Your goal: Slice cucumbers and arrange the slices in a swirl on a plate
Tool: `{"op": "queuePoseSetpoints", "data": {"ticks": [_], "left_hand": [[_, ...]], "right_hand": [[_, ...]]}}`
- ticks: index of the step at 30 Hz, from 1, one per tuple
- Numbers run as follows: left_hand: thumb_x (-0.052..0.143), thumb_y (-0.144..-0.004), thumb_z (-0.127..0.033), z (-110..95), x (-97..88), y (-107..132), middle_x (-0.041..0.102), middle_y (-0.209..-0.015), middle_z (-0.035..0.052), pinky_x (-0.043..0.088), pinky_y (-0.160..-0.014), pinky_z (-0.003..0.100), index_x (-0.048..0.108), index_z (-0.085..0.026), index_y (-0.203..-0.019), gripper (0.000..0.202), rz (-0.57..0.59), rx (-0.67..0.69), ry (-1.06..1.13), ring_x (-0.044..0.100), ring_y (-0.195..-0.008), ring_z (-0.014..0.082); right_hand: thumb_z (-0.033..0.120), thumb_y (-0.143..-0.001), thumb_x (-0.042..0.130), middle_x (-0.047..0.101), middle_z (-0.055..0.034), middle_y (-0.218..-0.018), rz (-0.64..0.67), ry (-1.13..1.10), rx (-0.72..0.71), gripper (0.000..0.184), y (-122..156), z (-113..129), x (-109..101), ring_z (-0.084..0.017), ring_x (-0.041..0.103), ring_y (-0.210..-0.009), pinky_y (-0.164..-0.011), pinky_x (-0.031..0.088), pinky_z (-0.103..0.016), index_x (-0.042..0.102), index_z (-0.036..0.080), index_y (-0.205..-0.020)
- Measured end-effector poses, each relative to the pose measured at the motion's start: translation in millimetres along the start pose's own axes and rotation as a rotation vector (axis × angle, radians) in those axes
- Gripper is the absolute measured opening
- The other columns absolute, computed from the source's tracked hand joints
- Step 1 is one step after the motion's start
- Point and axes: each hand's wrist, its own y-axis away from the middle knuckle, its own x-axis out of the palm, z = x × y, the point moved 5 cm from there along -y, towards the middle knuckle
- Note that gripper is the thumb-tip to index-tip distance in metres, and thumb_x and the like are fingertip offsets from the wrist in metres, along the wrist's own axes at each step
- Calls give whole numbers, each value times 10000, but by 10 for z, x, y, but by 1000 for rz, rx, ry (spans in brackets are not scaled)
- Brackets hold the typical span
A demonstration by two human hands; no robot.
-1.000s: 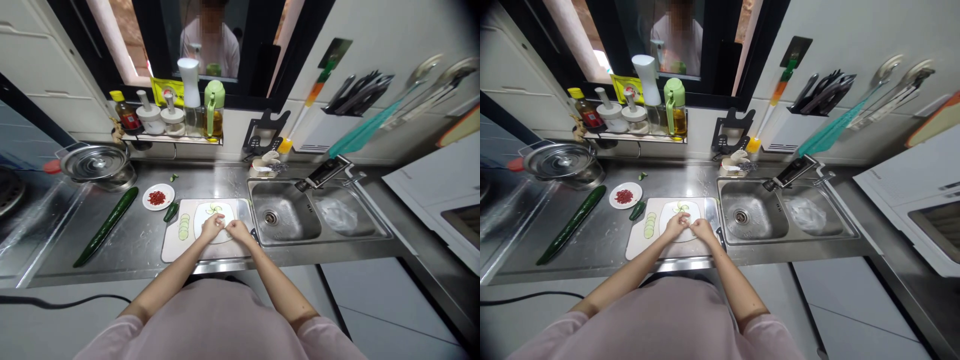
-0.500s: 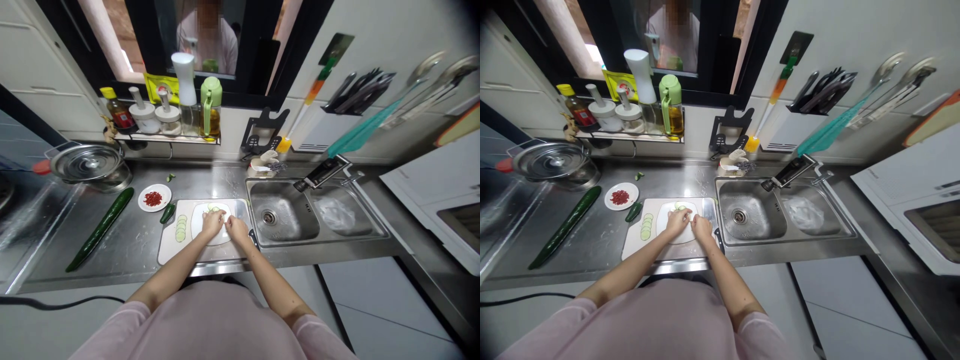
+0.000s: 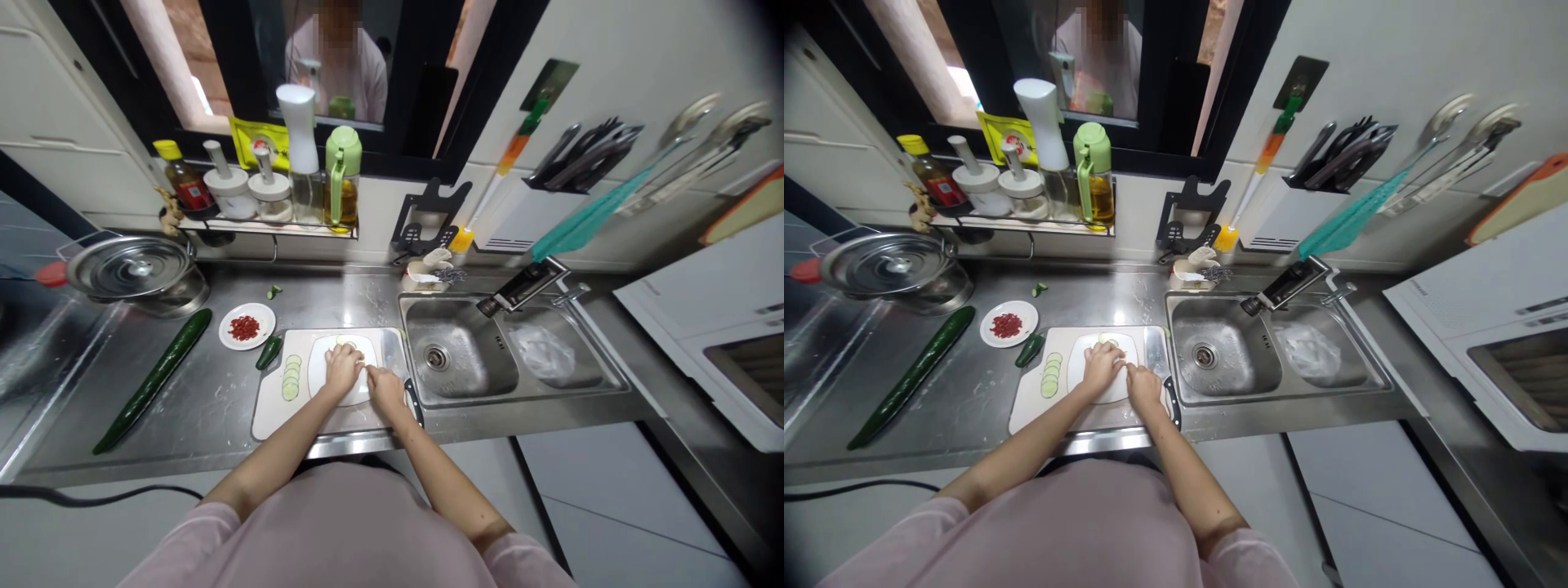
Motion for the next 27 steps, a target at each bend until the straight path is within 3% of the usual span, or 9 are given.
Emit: {"op": "queuePoseSetpoints", "data": {"ticks": [27], "left_hand": [[573,-864,-369,73,88,-35,589,-1113,76,263,-869,401,686,-263,-993,202,-26,-10,-32,423,-1081,265]], "right_hand": [[299,-972,345,672,-103,-1013,30,97,-26,329,-11,2,47,-188,622,-921,-718,400,-257,561,243,-1214]]}}
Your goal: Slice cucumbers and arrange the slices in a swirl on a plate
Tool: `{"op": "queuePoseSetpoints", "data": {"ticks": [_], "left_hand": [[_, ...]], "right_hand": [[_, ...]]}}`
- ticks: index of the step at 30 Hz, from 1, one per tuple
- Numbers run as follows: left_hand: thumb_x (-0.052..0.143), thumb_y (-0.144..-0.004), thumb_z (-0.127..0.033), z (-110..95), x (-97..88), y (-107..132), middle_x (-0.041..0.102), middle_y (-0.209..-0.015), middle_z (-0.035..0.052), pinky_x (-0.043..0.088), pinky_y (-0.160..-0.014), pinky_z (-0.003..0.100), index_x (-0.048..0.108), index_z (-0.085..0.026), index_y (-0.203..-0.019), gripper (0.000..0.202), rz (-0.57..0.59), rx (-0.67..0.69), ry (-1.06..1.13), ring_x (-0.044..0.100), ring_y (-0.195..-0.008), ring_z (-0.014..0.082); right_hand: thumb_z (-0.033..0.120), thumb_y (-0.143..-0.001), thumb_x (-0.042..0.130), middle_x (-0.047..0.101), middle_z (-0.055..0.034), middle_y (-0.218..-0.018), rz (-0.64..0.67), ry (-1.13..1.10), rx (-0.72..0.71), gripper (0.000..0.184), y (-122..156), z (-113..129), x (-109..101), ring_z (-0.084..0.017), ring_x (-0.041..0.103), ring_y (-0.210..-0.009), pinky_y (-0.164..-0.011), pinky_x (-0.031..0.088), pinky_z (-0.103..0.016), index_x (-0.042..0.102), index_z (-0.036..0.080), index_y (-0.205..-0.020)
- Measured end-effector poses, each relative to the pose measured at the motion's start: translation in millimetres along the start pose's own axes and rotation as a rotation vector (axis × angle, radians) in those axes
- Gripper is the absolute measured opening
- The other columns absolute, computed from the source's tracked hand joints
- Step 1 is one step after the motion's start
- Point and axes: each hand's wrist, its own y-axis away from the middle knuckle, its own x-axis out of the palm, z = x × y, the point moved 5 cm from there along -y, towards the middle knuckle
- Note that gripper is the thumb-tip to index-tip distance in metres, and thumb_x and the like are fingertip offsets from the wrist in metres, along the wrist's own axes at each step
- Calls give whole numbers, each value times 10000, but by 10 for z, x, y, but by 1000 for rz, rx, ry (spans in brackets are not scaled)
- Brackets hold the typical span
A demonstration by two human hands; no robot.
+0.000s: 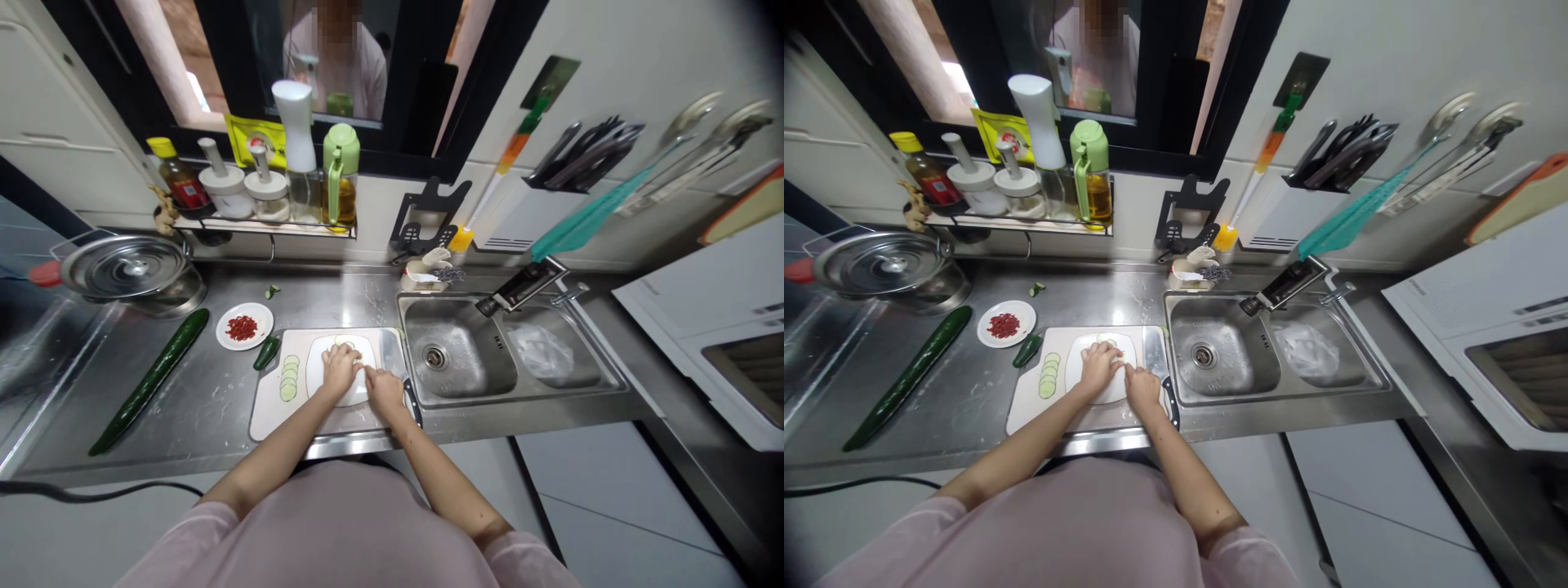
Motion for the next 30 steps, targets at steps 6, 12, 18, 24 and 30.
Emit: {"op": "queuePoseSetpoints", "data": {"ticks": [6,12,18,24,30], "left_hand": [[569,-866,-361,-6,3,6,587,-1115,76,259,-880,403,684,-267,-1008,206,6,-5,5,417,-1086,261],[567,-861,-359,-16,-1,-12,584,-1121,77,264,-888,404,685,-257,-1004,212,29,-31,16,418,-1096,266],[580,-840,-343,-31,-10,-21,602,-1114,76,259,-910,409,690,-243,-972,199,30,-67,46,434,-1103,266],[553,-841,-292,-9,-115,61,632,-1079,51,280,-898,397,695,-269,-949,180,-62,-178,175,476,-1077,243],[538,-842,-283,245,-318,464,659,-1042,39,320,-893,389,697,-267,-950,194,-369,-317,346,536,-1019,230]], "right_hand": [[294,-974,342,678,-102,-985,-28,0,-5,320,-1,-2,1,-195,635,-887,-701,398,-260,579,236,-1180],[292,-976,338,686,-100,-979,-50,-29,-7,322,-8,-8,9,-189,637,-896,-723,394,-254,576,231,-1183],[312,-958,382,697,-92,-1015,-124,-136,56,378,1,-72,-32,-188,644,-893,-744,400,-254,497,230,-1308],[350,-941,377,712,-81,-901,-256,-324,180,405,35,-310,-48,-190,650,-805,-709,412,-254,579,200,-1258],[354,-896,376,675,-42,-718,-393,-517,212,429,136,-567,-40,-179,604,-664,-625,397,-245,637,168,-1181]]}}
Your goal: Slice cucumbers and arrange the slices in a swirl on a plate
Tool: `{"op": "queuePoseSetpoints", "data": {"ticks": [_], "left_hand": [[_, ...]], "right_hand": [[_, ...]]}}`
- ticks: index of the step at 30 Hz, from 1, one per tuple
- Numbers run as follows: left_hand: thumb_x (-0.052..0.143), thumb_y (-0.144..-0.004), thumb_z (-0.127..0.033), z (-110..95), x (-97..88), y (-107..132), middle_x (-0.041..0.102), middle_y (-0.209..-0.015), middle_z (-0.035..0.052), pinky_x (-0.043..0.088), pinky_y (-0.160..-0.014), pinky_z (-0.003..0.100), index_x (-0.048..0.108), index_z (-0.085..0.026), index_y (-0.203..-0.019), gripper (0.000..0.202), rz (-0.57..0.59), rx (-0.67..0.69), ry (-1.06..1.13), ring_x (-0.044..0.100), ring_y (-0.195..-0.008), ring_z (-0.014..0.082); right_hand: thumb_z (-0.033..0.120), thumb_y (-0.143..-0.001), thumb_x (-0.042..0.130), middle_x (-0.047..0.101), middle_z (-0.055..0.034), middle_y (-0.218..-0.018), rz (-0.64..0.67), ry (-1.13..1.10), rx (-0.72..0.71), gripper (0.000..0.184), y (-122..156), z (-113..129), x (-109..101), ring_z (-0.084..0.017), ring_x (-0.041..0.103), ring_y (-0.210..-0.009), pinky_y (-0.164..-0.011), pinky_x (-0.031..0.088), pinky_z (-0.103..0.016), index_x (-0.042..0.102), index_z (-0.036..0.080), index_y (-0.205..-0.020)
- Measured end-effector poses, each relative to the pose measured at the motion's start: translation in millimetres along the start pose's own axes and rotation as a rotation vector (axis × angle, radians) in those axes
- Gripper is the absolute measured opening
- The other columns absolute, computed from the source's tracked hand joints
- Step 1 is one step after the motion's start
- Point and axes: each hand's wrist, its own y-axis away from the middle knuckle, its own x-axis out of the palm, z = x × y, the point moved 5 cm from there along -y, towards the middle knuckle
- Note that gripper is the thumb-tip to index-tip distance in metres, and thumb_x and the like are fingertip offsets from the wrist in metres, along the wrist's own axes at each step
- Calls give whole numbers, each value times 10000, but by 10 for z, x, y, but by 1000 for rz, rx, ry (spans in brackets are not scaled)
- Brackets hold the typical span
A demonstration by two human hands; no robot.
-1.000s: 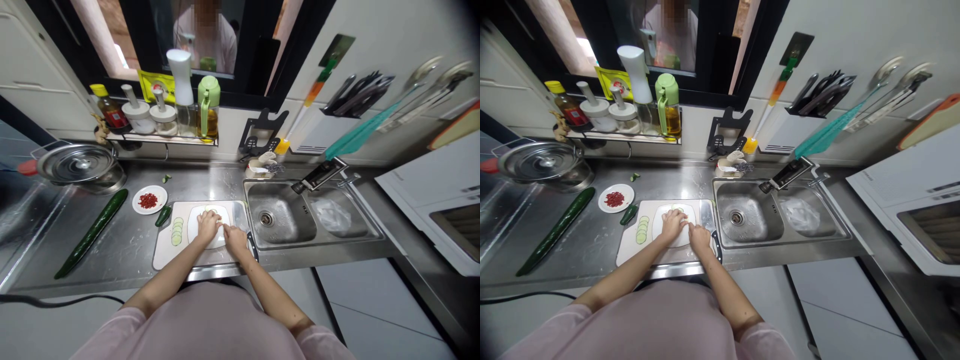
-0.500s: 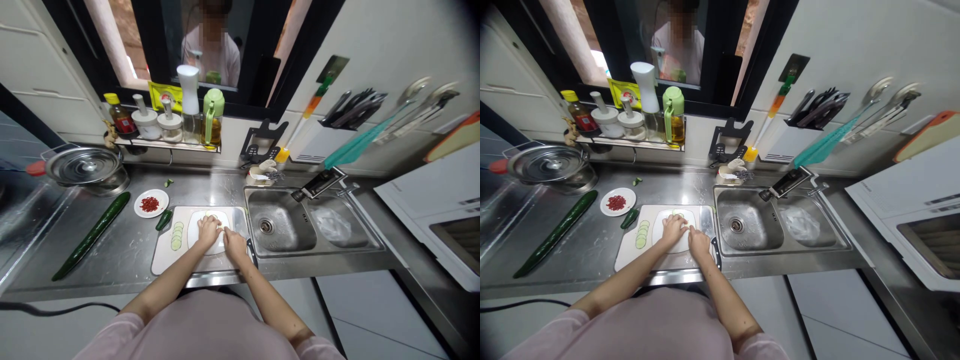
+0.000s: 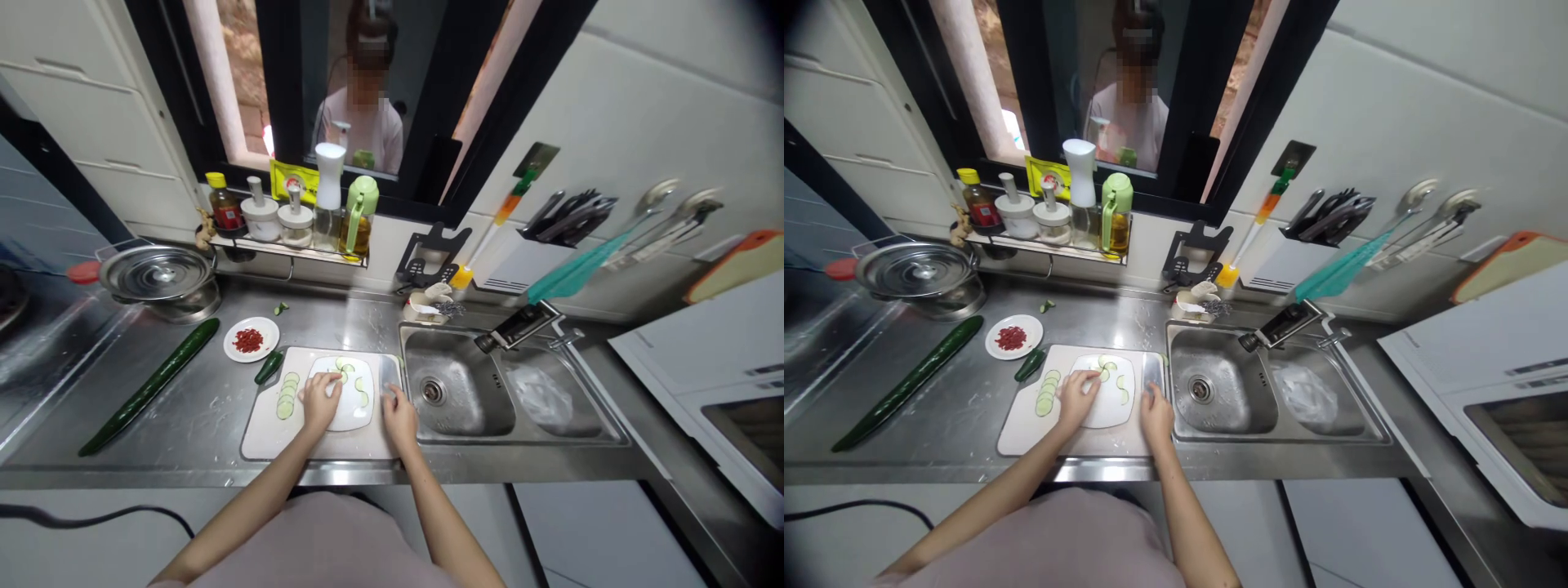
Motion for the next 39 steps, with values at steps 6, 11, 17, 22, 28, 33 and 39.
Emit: {"op": "queuePoseSetpoints", "data": {"ticks": [6,11,17,22,28,33,39], "left_hand": [[527,-833,-280,457,-336,347,667,-1022,34,339,-880,379,681,-261,-971,208,-94,-99,6,555,-985,236],[534,-823,-304,766,-562,522,652,-1089,52,307,-903,415,638,-267,-1074,275,-143,-255,-101,531,-1025,257],[516,-825,-357,996,-683,496,624,-1120,64,305,-888,452,603,-268,-1096,298,-119,-341,-224,508,-1039,284],[511,-821,-403,1062,-671,447,617,-1084,87,298,-880,462,615,-238,-1029,285,-69,-362,-316,496,-1037,294],[505,-830,-387,1015,-663,402,620,-1068,74,295,-860,443,630,-243,-958,229,-51,-332,-330,501,-1017,287],[503,-833,-324,946,-671,397,643,-1047,73,297,-850,421,635,-239,-937,188,-47,-315,-297,519,-1001,275],[504,-821,-265,875,-660,394,693,-939,48,307,-870,413,634,-228,-859,140,-87,-279,-158,558,-962,253]], "right_hand": [[385,-866,357,656,-48,-664,-24,-83,-10,479,56,-76,-40,-195,587,-607,-588,397,-263,660,136,-1142],[397,-857,364,657,-60,-654,-43,-132,-57,479,66,50,-26,-205,588,-591,-577,412,-273,676,133,-1108],[405,-860,356,643,-56,-636,-14,-158,-122,491,32,259,27,-199,578,-568,-586,422,-273,677,121,-1099],[427,-859,366,625,-48,-611,-28,-185,-160,497,26,329,54,-190,569,-553,-579,417,-266,681,116,-1085],[429,-858,363,607,-37,-580,-30,-199,-172,501,65,322,81,-187,555,-529,-549,404,-261,684,112,-1078],[429,-854,366,608,-38,-583,-41,-208,-171,494,83,328,92,-187,556,-533,-551,399,-263,689,115,-1057],[413,-851,368,601,-33,-575,-37,-228,-162,480,111,376,72,-185,552,-542,-554,389,-262,691,117,-1047]]}}
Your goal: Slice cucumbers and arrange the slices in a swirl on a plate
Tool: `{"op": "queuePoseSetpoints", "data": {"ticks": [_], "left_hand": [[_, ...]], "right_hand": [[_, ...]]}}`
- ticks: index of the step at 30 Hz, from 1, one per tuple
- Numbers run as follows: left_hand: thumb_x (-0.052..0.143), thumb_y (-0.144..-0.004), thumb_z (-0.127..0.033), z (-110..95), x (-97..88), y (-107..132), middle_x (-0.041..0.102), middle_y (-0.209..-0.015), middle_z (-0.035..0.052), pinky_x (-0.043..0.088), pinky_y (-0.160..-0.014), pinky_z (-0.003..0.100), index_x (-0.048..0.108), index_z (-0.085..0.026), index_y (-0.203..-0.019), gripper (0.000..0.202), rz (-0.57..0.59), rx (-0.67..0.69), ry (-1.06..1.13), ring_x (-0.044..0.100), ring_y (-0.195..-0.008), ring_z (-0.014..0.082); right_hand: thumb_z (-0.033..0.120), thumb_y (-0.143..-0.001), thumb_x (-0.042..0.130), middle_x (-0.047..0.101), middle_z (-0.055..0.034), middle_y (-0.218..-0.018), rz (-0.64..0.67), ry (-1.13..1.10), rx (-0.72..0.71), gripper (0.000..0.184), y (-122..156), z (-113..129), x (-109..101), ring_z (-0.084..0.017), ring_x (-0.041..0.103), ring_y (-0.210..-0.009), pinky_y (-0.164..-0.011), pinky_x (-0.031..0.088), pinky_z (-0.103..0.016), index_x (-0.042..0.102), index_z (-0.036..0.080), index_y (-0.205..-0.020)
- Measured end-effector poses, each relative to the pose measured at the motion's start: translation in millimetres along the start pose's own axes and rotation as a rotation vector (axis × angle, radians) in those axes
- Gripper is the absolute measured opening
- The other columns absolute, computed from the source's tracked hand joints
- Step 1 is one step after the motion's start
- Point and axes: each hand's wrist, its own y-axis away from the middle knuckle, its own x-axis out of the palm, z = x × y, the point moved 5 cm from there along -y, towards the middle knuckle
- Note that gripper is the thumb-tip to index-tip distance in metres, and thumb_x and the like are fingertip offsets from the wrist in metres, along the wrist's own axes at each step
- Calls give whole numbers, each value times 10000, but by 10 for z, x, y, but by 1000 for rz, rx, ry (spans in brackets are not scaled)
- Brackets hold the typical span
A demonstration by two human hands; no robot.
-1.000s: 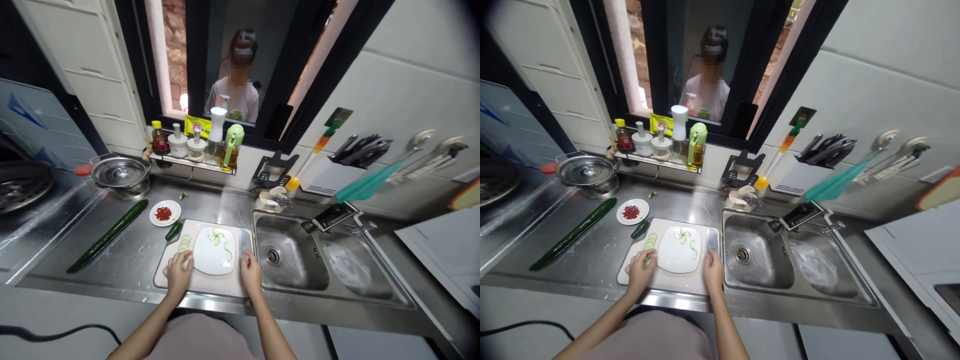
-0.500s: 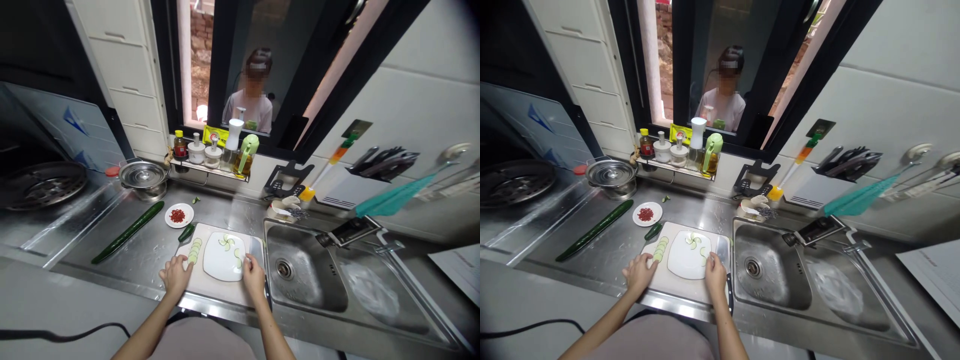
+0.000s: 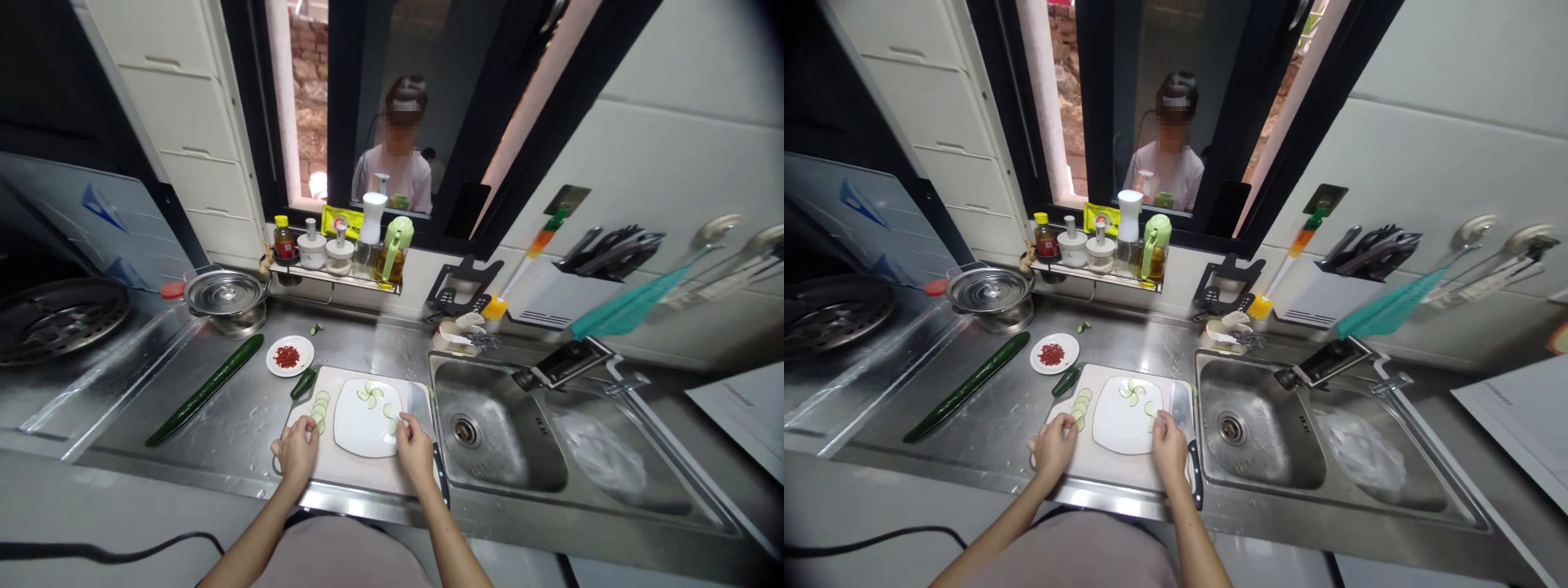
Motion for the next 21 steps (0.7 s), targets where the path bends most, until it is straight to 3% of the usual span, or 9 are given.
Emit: {"op": "queuePoseSetpoints", "data": {"ticks": [4,8,10,12,15,21], "left_hand": [[549,-794,-347,-172,-29,-30,698,-869,44,376,-862,387,648,-222,-897,190,-7,-10,296,602,-890,228],[651,-685,-438,-584,-93,-92,675,-818,58,458,-757,300,638,-162,-877,336,160,63,779,619,-779,174],[711,-630,-454,-805,-183,-124,655,-743,30,462,-712,274,634,-151,-900,413,231,92,913,610,-706,145],[738,-615,-445,-1008,-295,-150,644,-709,7,466,-696,256,627,-155,-945,454,301,125,1005,608,-677,126],[770,-600,-400,-1231,-470,-178,640,-697,-10,471,-689,246,620,-160,-972,468,354,159,1073,606,-656,112],[748,-637,-402,-1408,-674,-179,658,-733,9,480,-708,251,636,-150,-962,426,355,203,1095,619,-695,123]], "right_hand": [[405,-834,408,581,-14,-563,52,-49,-18,435,-11,163,10,-177,546,-555,-567,394,-259,696,134,-1015],[395,-805,487,609,-5,-616,188,-207,-81,359,-109,539,79,-156,553,-587,-613,430,-255,691,155,-978],[401,-796,524,658,-28,-734,232,-328,-117,330,-187,779,84,-152,577,-663,-660,455,-260,685,164,-960],[399,-802,539,684,-50,-854,263,-440,-164,303,-261,1021,54,-155,594,-766,-713,467,-267,675,171,-946],[420,-806,557,669,-34,-810,336,-549,-183,276,-328,1306,-13,-142,582,-741,-658,467,-247,658,173,-877],[450,-786,595,584,11,-654,335,-716,-116,282,-345,1511,-175,-106,526,-615,-549,430,-204,576,174,-731]]}}
